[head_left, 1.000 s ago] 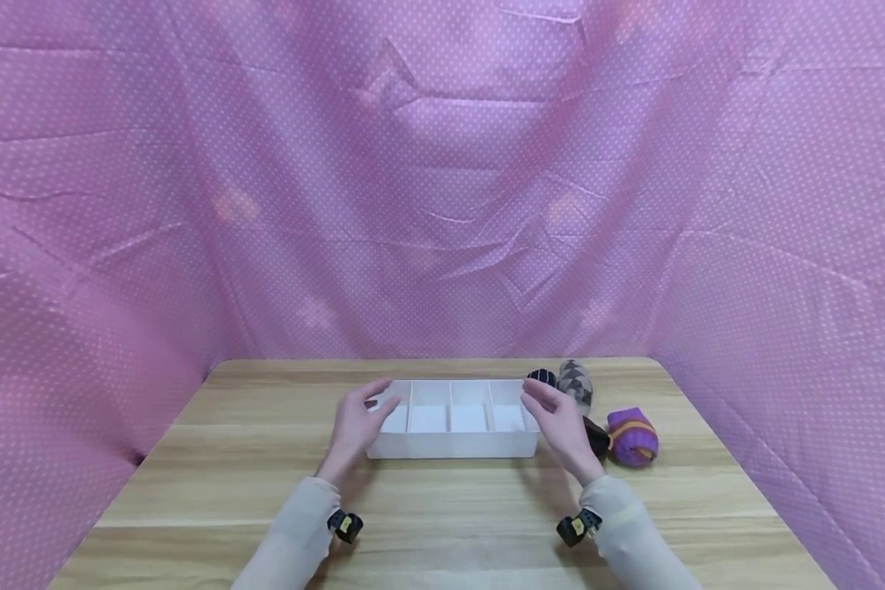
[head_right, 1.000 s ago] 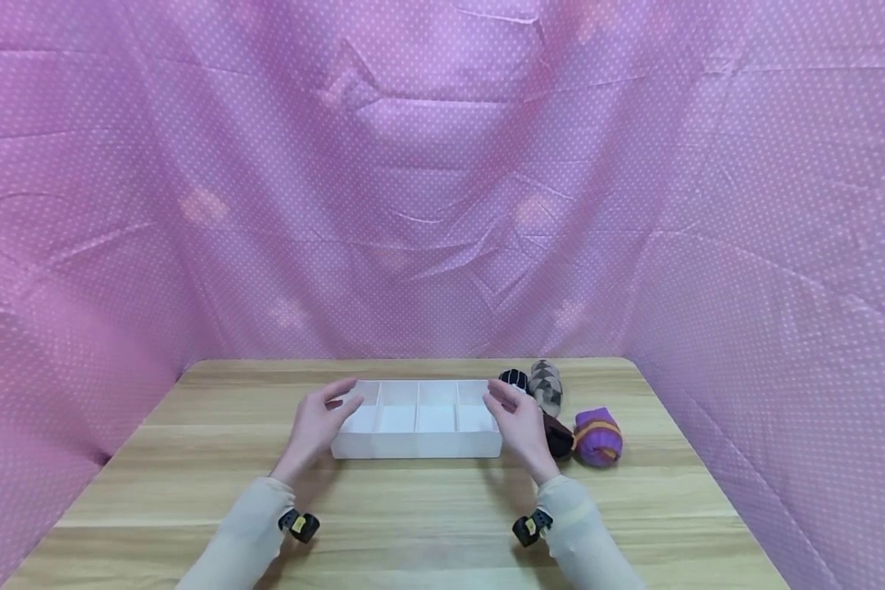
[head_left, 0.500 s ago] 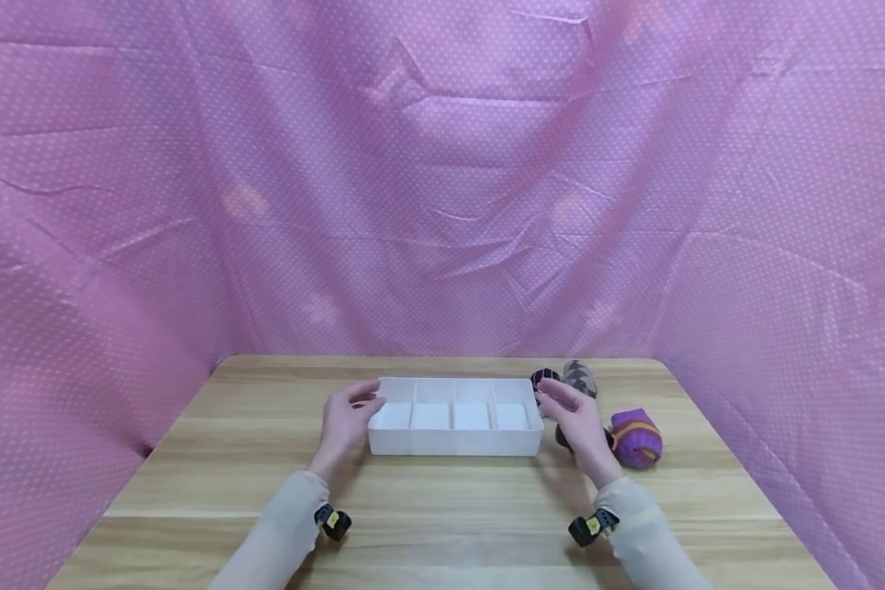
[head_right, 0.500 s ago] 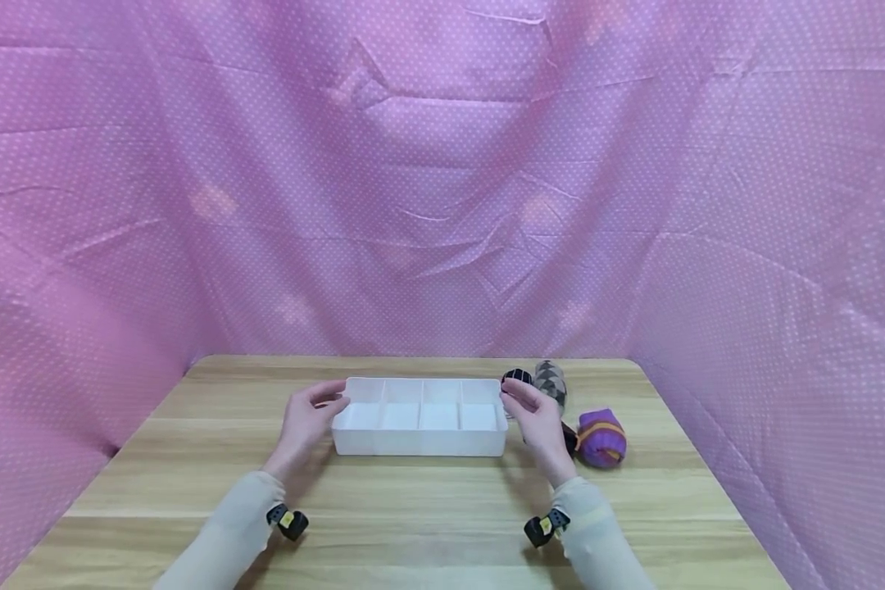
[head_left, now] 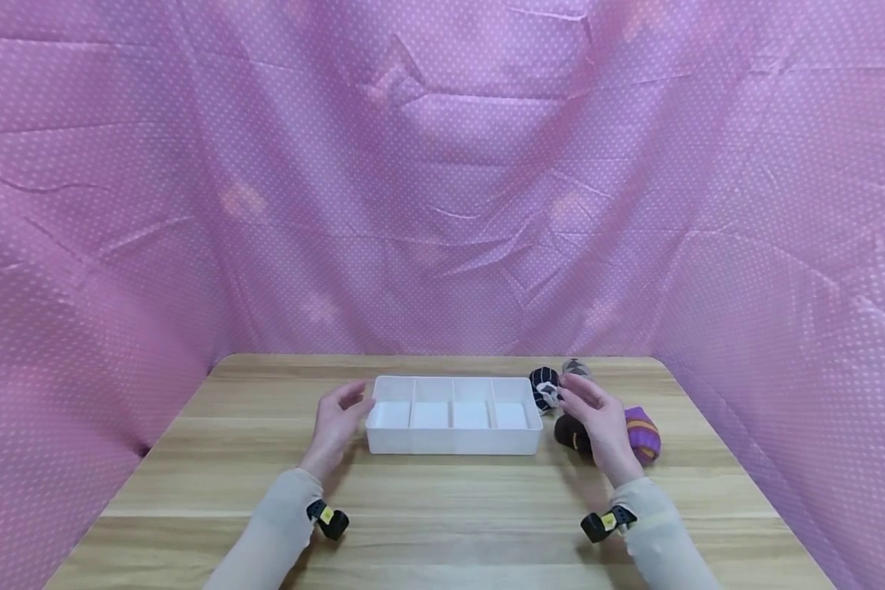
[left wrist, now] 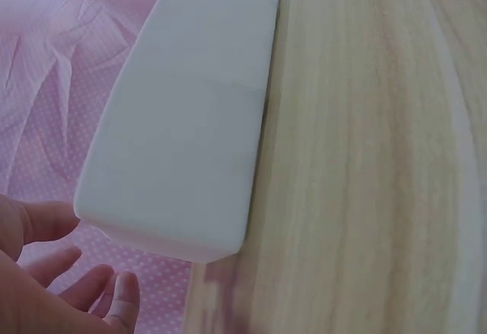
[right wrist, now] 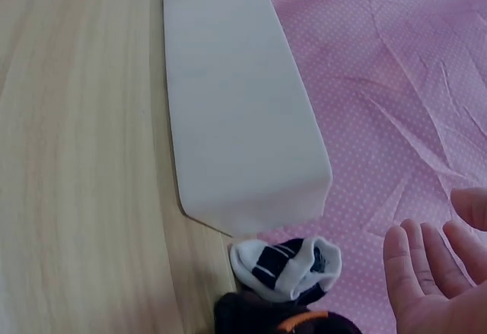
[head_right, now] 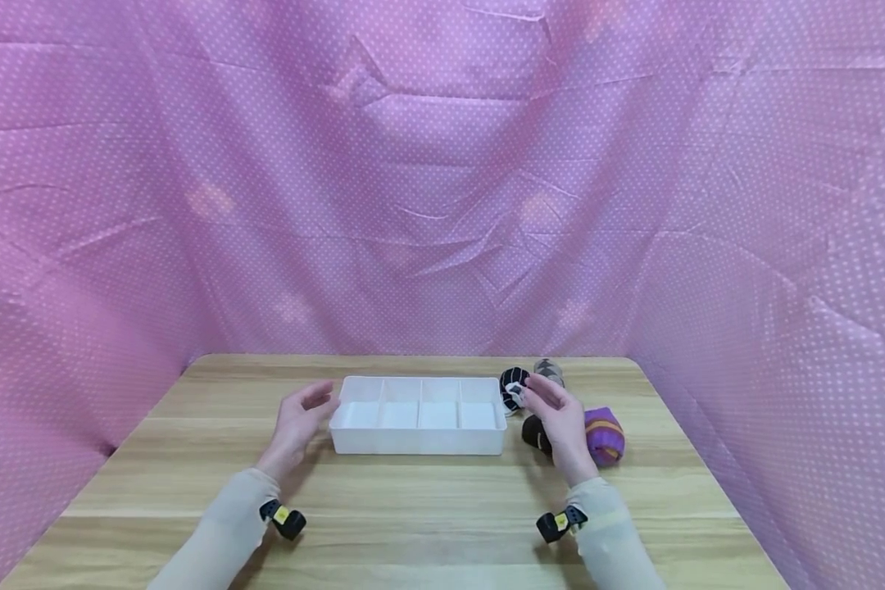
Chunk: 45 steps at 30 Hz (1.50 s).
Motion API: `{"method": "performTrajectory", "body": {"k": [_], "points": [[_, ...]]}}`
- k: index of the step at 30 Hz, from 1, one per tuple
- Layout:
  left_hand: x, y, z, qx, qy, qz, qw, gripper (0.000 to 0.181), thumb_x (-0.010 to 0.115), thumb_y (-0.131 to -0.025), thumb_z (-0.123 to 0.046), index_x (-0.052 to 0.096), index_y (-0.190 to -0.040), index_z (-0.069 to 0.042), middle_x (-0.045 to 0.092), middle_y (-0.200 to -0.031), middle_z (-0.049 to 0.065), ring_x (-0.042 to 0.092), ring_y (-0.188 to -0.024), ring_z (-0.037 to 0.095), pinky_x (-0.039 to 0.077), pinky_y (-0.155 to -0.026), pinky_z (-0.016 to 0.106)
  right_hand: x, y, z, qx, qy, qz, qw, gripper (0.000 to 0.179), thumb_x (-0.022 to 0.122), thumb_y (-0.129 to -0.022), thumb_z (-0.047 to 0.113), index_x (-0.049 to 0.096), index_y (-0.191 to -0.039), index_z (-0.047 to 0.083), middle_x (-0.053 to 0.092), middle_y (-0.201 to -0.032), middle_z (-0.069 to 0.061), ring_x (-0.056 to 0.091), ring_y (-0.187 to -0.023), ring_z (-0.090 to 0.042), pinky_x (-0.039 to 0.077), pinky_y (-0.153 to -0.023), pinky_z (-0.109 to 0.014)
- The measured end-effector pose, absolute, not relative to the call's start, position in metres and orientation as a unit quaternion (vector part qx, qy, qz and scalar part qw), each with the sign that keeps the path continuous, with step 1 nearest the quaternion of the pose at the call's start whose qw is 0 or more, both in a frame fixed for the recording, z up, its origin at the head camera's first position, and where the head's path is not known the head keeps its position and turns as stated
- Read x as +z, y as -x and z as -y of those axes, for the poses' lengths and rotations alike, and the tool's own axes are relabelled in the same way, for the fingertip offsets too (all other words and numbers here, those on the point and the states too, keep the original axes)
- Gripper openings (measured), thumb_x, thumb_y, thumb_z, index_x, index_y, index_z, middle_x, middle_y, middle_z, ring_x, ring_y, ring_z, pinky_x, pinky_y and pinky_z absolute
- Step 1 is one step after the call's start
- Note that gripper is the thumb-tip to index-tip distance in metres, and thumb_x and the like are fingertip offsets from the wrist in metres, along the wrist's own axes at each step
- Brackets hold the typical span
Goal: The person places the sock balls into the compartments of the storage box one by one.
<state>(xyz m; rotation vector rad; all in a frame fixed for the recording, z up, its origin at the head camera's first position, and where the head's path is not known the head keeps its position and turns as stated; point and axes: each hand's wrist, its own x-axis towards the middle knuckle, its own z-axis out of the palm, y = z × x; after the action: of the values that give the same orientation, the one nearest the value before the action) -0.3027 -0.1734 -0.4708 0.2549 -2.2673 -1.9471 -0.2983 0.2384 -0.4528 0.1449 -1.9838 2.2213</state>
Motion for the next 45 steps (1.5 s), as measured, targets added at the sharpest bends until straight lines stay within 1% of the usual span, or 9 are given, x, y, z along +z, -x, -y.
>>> {"method": "performTrajectory", "body": {"k": [6,13,18,20,24,27,31,38,45], "points": [[-0.478,0.305,0.179,-0.656,-0.079,0.749,0.044,0.051,0.064,-0.092,-0.008,0.049,-0.141,-0.004,0.050,-0.143,0.021,0.049,-0.130,0.033,0.042,-0.111,0.045,-0.455,0.296,-0.248,0.759,-0.051,0.643,0.088,0.053,0.063,-0.093,0.002,0.043,-0.139,-0.012,0.072,-0.108,0.013,0.068,-0.105,-0.006,0.056,-0.093,-0.026],[-0.480,0.312,0.180,-0.679,-0.063,0.731,0.018,0.056,0.066,-0.091,-0.006,0.047,-0.143,-0.005,0.050,-0.144,0.022,0.051,-0.130,0.033,0.047,-0.107,0.043,-0.458,0.295,-0.260,0.782,-0.041,0.611,0.112,0.041,0.062,-0.091,-0.006,0.053,-0.132,-0.011,0.075,-0.100,0.011,0.070,-0.097,-0.004,0.057,-0.089,-0.024],[-0.479,0.314,0.184,-0.677,-0.063,0.734,0.009,0.052,0.066,-0.091,-0.008,0.051,-0.141,-0.007,0.052,-0.143,0.020,0.056,-0.124,0.030,0.049,-0.105,0.044,-0.459,0.294,-0.268,0.767,0.002,0.633,0.108,0.047,0.065,-0.092,0.002,0.050,-0.135,-0.010,0.074,-0.099,0.015,0.069,-0.093,0.000,0.056,-0.088,-0.019],[-0.479,0.314,0.185,-0.672,-0.065,0.738,0.002,0.051,0.066,-0.092,-0.011,0.052,-0.141,-0.008,0.052,-0.144,0.018,0.058,-0.122,0.029,0.050,-0.104,0.044,-0.460,0.294,-0.273,0.756,0.032,0.643,0.116,0.047,0.067,-0.092,0.007,0.053,-0.134,-0.007,0.074,-0.097,0.017,0.067,-0.088,0.001,0.056,-0.080,-0.015],[-0.478,0.314,0.184,-0.664,-0.071,0.744,-0.009,0.050,0.066,-0.093,-0.015,0.052,-0.141,-0.011,0.051,-0.145,0.016,0.059,-0.122,0.028,0.050,-0.103,0.043,-0.462,0.294,-0.287,0.749,0.076,0.642,0.145,0.040,0.069,-0.090,0.006,0.061,-0.128,-0.003,0.074,-0.091,0.017,0.065,-0.072,0.000,0.055,-0.064,-0.015],[-0.478,0.315,0.184,-0.666,-0.072,0.743,-0.010,0.051,0.066,-0.093,-0.014,0.051,-0.141,-0.011,0.051,-0.145,0.017,0.058,-0.123,0.030,0.050,-0.104,0.044,-0.464,0.294,-0.296,0.744,0.085,0.643,0.157,0.042,0.070,-0.089,0.004,0.060,-0.130,-0.003,0.074,-0.090,0.019,0.067,-0.075,0.003,0.055,-0.071,-0.011],[-0.478,0.315,0.182,-0.676,-0.066,0.734,-0.011,0.052,0.064,-0.093,-0.009,0.049,-0.143,-0.009,0.050,-0.145,0.020,0.057,-0.125,0.034,0.049,-0.104,0.046,-0.466,0.292,-0.308,0.738,0.078,0.651,0.159,0.052,0.070,-0.088,0.002,0.052,-0.136,-0.007,0.073,-0.098,0.021,0.066,-0.092,0.008,0.050,-0.085,-0.006],[-0.478,0.312,0.182,-0.674,-0.062,0.736,-0.011,0.051,0.063,-0.094,-0.009,0.048,-0.143,-0.007,0.049,-0.145,0.023,0.055,-0.125,0.036,0.049,-0.104,0.046,-0.465,0.290,-0.321,0.747,0.100,0.631,0.183,0.053,0.070,-0.088,0.000,0.051,-0.137,-0.005,0.072,-0.094,0.023,0.065,-0.094,0.008,0.048,-0.085,-0.004],[-0.477,0.312,0.181,-0.665,-0.059,0.744,-0.011,0.050,0.064,-0.094,-0.011,0.050,-0.142,-0.008,0.050,-0.144,0.023,0.055,-0.125,0.035,0.050,-0.104,0.046,-0.468,0.287,-0.337,0.736,0.083,0.647,0.179,0.053,0.072,-0.086,0.002,0.054,-0.137,-0.001,0.070,-0.095,0.025,0.064,-0.093,0.010,0.048,-0.083,-0.003]]}}
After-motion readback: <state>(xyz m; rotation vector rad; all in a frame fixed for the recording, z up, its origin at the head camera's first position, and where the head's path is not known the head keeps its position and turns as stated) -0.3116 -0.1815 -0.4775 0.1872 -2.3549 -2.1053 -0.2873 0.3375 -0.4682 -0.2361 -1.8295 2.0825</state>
